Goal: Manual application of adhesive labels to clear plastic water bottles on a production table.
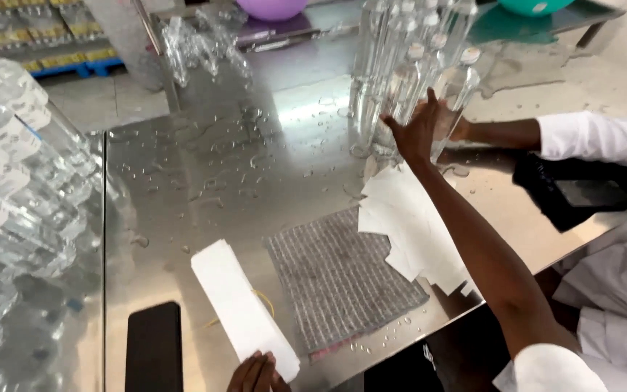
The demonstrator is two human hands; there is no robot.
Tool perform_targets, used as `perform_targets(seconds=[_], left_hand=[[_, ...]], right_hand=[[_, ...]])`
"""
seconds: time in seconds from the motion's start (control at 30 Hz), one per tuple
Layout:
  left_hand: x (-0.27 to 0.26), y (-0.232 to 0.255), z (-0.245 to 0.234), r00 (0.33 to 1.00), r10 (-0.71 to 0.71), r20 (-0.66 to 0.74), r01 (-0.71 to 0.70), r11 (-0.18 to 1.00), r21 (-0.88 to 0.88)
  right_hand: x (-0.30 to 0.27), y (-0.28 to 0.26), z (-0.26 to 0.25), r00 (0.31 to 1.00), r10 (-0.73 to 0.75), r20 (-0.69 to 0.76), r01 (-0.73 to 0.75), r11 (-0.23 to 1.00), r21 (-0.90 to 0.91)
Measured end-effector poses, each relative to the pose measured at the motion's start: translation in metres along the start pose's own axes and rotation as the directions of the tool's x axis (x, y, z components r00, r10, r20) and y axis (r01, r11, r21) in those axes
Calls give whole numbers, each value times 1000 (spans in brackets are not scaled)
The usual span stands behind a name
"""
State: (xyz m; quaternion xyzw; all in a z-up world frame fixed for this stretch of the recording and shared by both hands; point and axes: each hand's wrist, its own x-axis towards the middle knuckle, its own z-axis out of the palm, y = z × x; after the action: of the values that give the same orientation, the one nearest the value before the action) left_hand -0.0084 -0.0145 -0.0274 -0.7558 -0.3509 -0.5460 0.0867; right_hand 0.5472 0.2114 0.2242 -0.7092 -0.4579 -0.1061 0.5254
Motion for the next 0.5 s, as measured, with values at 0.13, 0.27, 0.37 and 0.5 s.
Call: perform_targets(seconds=[0.13, 0.27, 0.37, 0.5], left_hand=[[80, 65, -41, 965, -240, -103, 248, 966, 74], [99, 74, -48, 958, -271, -95, 278, 957, 81], [117, 84, -64, 969, -242, -40, 245, 967, 76], [127, 90, -77, 968, -243, 62, 239, 969, 63]], right_hand=[[0, -18, 33, 990, 112, -84, -110, 994, 24], [6, -33, 40, 988, 99, -119, -107, 992, -63], [-3, -38, 32, 998, -16, -61, 13, 998, -55], [-7, -48, 29, 984, -109, 138, 120, 990, -77]])
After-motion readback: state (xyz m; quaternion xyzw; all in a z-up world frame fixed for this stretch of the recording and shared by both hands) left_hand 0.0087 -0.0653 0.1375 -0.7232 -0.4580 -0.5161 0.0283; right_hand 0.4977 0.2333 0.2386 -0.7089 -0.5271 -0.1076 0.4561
